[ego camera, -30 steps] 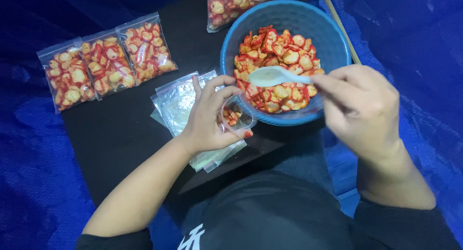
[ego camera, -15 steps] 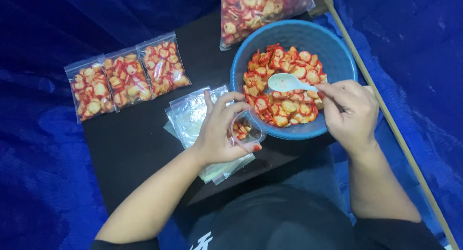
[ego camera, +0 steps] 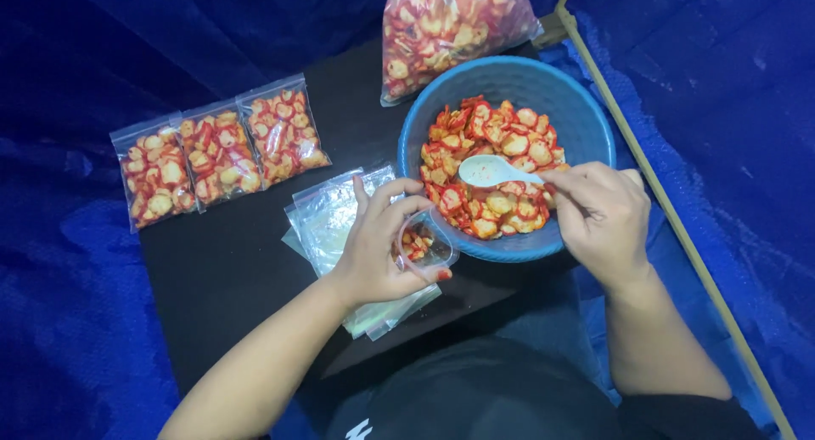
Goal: Filling small plastic bags with snacks from a bowl using a spoon and sealing them.
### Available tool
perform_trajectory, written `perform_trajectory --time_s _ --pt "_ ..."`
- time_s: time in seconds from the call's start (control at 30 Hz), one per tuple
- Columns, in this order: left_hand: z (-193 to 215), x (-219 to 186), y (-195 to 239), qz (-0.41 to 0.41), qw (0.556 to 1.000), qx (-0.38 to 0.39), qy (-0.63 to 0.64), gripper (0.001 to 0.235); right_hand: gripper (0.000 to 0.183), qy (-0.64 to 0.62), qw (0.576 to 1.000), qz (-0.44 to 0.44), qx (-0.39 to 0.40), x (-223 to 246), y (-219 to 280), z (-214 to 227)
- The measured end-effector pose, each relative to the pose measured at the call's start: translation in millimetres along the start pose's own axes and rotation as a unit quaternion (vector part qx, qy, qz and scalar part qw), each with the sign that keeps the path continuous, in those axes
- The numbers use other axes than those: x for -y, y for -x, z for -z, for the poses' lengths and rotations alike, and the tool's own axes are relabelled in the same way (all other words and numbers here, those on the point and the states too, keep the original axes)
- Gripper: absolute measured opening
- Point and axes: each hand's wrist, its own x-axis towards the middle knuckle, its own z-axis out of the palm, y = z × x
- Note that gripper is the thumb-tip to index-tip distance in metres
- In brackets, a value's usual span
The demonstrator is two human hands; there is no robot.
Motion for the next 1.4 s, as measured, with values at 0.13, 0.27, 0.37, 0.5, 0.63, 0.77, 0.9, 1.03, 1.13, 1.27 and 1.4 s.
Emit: perform_trajectory --time_s 0.13,0.27,0.37,0.5,0.63,0.77,0.9,1.03,1.13,1.27,1.4 --pt "0 -1 -1 0.002 1.000 0.001 -0.011 0.075 0.015 0.005 1.000 0.008 0.006 -5 2 -1" --pt "0 -1 -2 0.003 1.000 0.004 -0.012 0.074 0.016 0.008 1.000 -0.002 0.003 -2 1 -1" --pt "-1 -1 0 0.005 1.000 0.005 -0.013 0.074 0.018 0.007 1.000 -0.007 0.007 0 2 1" --pt "0 0 0 -0.001 1.000 0.008 -0.018 0.075 0.017 0.009 1.000 -0.007 0.014 1 0 1" --pt "1 -1 -1 0.000 1.000 0.009 -0.019 0.075 0.017 0.016 1.000 -0.002 0.013 -2 2 0" --pt "1 -2 -2 0.003 1.000 0.009 -0.020 0.075 0.017 0.021 1.000 -0.003 0.015 -1 2 1" --pt "0 -2 -1 0.006 1.000 0.011 -0.024 0.075 0.018 0.014 1.000 -0.012 0.020 3 3 3" --pt "0 -3 -1 0.006 1.000 0.011 -0.019 0.074 0.018 0.018 0.999 -0.015 0.023 5 3 4" --pt "1 -3 -3 0.009 1.000 0.009 -0.017 0.074 0.016 0.021 0.999 -0.005 0.024 8 -3 6" --pt "0 -3 2 0.013 1.000 0.011 -0.015 0.073 0.018 0.041 0.998 -0.001 0.038 9 0 6" --pt "2 -3 -1 0.009 1.000 0.010 -0.017 0.073 0.017 0.045 0.998 0.009 0.053 10 -8 10"
